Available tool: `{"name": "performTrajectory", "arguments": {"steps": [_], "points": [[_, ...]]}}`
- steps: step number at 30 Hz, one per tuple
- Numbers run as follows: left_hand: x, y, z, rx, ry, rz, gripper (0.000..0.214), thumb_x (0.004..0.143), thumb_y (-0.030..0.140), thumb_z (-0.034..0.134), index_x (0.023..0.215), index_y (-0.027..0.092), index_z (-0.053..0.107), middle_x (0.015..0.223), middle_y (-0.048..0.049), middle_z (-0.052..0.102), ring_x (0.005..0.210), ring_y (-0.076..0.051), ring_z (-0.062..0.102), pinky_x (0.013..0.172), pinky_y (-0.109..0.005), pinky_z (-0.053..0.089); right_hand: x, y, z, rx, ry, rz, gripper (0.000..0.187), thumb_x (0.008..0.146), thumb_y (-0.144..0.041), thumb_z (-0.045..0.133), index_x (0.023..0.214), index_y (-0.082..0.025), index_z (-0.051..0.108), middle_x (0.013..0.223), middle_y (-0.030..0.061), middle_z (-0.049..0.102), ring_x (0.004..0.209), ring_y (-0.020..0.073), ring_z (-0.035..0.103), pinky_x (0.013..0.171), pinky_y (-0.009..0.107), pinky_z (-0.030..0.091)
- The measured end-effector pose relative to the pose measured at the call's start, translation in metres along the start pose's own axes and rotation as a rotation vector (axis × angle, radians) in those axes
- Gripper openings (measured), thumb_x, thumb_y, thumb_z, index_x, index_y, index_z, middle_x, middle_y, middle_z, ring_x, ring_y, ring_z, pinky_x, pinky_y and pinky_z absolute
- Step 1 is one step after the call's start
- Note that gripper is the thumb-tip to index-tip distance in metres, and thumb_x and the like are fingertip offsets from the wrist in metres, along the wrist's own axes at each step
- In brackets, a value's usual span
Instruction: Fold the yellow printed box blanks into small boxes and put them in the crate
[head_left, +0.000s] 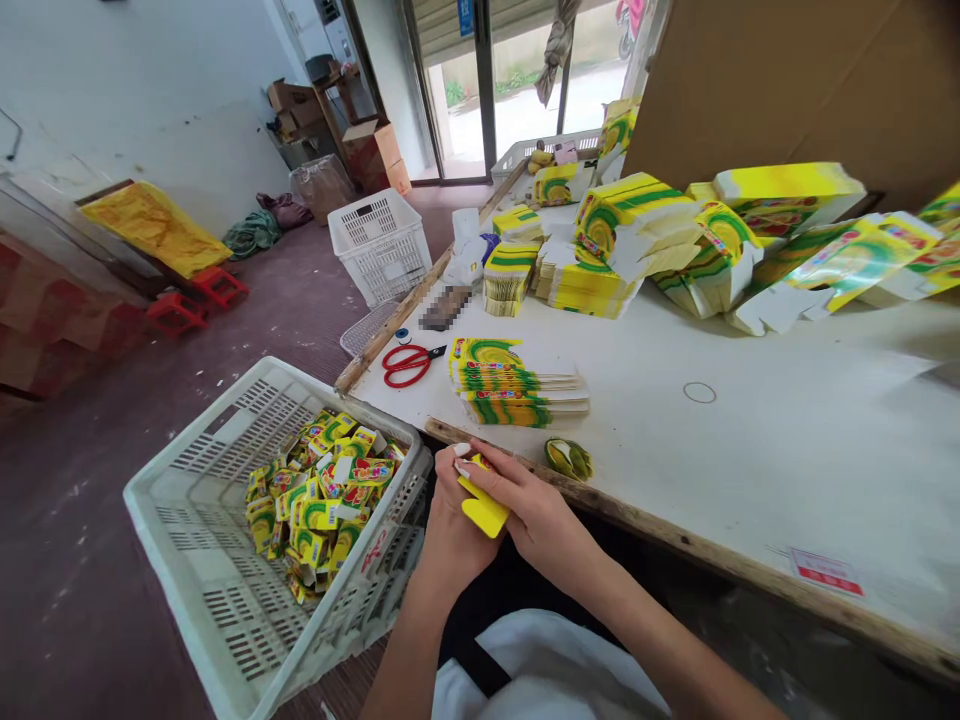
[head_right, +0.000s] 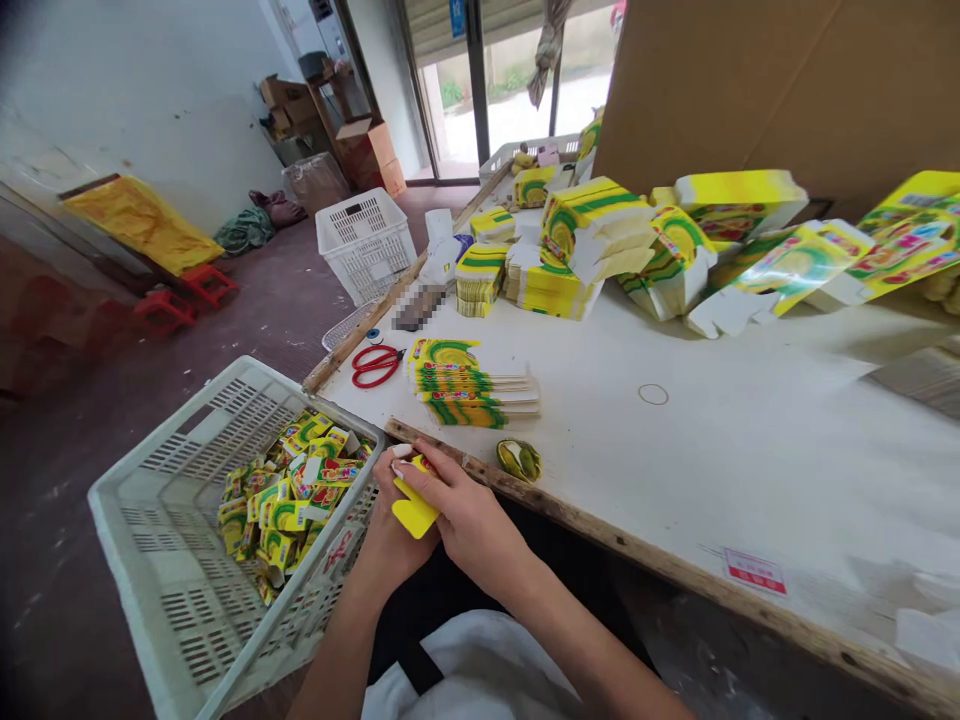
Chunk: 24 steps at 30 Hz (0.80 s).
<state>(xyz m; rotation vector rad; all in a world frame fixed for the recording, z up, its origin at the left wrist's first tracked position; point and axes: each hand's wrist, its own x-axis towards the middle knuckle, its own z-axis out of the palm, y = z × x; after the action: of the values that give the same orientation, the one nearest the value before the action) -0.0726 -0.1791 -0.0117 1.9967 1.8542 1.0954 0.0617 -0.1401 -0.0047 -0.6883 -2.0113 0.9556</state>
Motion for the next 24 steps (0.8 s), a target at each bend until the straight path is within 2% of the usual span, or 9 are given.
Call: {"name": "performTrajectory", "arguments": {"steps": [2, 4, 7, 9, 12, 14, 16, 20, 24], "points": [[0.001, 0.0, -0.007, 0.047, -0.027, -0.068, 0.058, 0.07, 0.012, 0.06, 0.123, 0.02, 0.036, 0.117, -0.0147, 0.054, 0.107, -0.03, 0.058, 0.089, -0.048, 0.049, 0.001, 0.006, -0.003, -0.021, 0.106, 0.006, 0.062, 0.085, 0.001, 0.039, 0.136, -0.03, 0.054, 0.143, 0.0095, 0.053, 0.127, 0.0212, 0.055, 0.104, 0.04, 0.047], [0.003, 0.0, -0.016, 0.051, -0.088, -0.126, 0.056, 0.066, 0.013, 0.064, 0.118, 0.02, 0.042, 0.111, -0.012, 0.058, 0.105, -0.032, 0.058, 0.09, -0.051, 0.047, 0.002, 0.01, -0.007, -0.034, 0.136, 0.003, 0.065, 0.085, 0.001, 0.04, 0.141, -0.031, 0.047, 0.146, 0.0096, 0.05, 0.13, 0.0221, 0.053, 0.105, 0.042, 0.047], [0.007, 0.0, -0.027, 0.012, -0.119, -0.148, 0.053, 0.065, 0.017, 0.067, 0.114, 0.019, 0.047, 0.104, -0.0106, 0.063, 0.098, -0.03, 0.062, 0.086, -0.047, 0.05, 0.002, 0.01, -0.011, -0.084, 0.025, -0.047, 0.072, 0.087, -0.003, 0.045, 0.152, -0.027, 0.025, 0.157, 0.0141, 0.03, 0.139, 0.0263, 0.04, 0.105, 0.045, 0.046], [0.011, 0.001, -0.03, 0.038, -0.115, -0.126, 0.052, 0.064, 0.017, 0.068, 0.113, 0.018, 0.05, 0.105, -0.0111, 0.064, 0.097, -0.029, 0.063, 0.085, -0.044, 0.051, 0.001, 0.008, -0.011, -0.129, -0.039, -0.045, 0.073, 0.087, -0.003, 0.044, 0.153, -0.022, 0.02, 0.158, 0.0185, 0.022, 0.14, 0.0283, 0.038, 0.103, 0.046, 0.047], [0.016, 0.003, -0.034, 0.083, -0.145, -0.094, 0.051, 0.064, 0.019, 0.07, 0.113, 0.017, 0.053, 0.105, -0.0119, 0.067, 0.097, -0.03, 0.064, 0.084, -0.043, 0.052, 0.0, 0.009, -0.014, -0.185, -0.092, 0.0, 0.062, 0.087, -0.003, 0.043, 0.146, -0.02, 0.038, 0.157, 0.0199, 0.025, 0.134, 0.0289, 0.047, 0.099, 0.047, 0.051], [0.02, 0.005, -0.035, 0.08, -0.185, -0.082, 0.049, 0.065, 0.024, 0.072, 0.111, 0.018, 0.056, 0.104, -0.0122, 0.068, 0.097, -0.03, 0.066, 0.084, -0.043, 0.053, 0.001, 0.012, -0.021, -0.193, -0.115, 0.004, 0.05, 0.086, -0.003, 0.046, 0.132, -0.02, 0.056, 0.154, 0.0186, 0.034, 0.131, 0.0283, 0.05, 0.099, 0.046, 0.051], [0.023, 0.005, -0.037, 0.076, -0.229, -0.079, 0.048, 0.065, 0.028, 0.074, 0.109, 0.018, 0.058, 0.103, -0.0123, 0.069, 0.097, -0.031, 0.066, 0.085, -0.044, 0.053, 0.004, 0.015, -0.032, -0.169, -0.14, -0.004, 0.041, 0.084, -0.003, 0.049, 0.116, -0.02, 0.068, 0.148, 0.017, 0.045, 0.129, 0.027, 0.053, 0.101, 0.044, 0.049], [0.028, 0.007, -0.035, 0.072, -0.265, -0.081, 0.049, 0.062, 0.028, 0.075, 0.107, 0.017, 0.06, 0.102, -0.0128, 0.07, 0.095, -0.032, 0.067, 0.084, -0.045, 0.054, 0.01, 0.017, -0.048, -0.093, -0.207, 0.023, 0.035, 0.078, -0.004, 0.058, 0.102, -0.025, 0.073, 0.136, 0.0108, 0.058, 0.124, 0.0248, 0.057, 0.101, 0.044, 0.048], [0.026, 0.009, -0.029, 0.009, -0.195, -0.154, 0.052, 0.059, 0.021, 0.073, 0.11, 0.017, 0.059, 0.103, -0.0129, 0.069, 0.098, -0.032, 0.065, 0.086, -0.047, 0.052, 0.009, 0.012, -0.032, 0.023, -0.047, 0.127, 0.025, 0.077, -0.012, 0.064, 0.099, -0.021, 0.069, 0.136, 0.0149, 0.056, 0.127, 0.0283, 0.054, 0.103, 0.048, 0.045]]}}
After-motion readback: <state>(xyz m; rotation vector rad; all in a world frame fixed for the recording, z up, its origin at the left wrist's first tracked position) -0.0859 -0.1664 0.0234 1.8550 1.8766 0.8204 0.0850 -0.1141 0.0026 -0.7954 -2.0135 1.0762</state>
